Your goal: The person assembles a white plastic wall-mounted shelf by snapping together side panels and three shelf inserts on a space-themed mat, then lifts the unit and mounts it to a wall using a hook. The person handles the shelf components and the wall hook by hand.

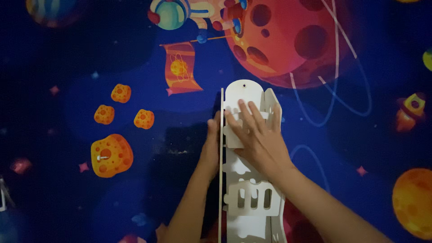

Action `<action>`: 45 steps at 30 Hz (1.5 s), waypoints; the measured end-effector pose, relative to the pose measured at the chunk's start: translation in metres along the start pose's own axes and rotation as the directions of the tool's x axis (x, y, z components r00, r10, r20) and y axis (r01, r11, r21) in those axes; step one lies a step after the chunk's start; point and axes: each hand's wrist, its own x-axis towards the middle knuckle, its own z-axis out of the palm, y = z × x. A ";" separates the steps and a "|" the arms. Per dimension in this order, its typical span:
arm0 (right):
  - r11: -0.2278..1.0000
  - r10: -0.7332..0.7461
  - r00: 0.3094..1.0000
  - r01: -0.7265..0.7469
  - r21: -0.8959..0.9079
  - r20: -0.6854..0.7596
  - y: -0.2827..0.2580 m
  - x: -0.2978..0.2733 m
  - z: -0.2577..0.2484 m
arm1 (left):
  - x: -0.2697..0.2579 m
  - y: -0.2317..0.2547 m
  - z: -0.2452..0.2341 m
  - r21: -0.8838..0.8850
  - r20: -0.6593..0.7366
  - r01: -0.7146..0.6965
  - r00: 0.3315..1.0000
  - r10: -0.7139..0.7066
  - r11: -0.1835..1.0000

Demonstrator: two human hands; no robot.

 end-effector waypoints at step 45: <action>0.995 0.103 0.973 -0.100 -0.026 0.207 0.003 0.015 -0.024 | -0.078 0.007 0.007 0.442 -0.276 0.162 0.960 -0.039 0.882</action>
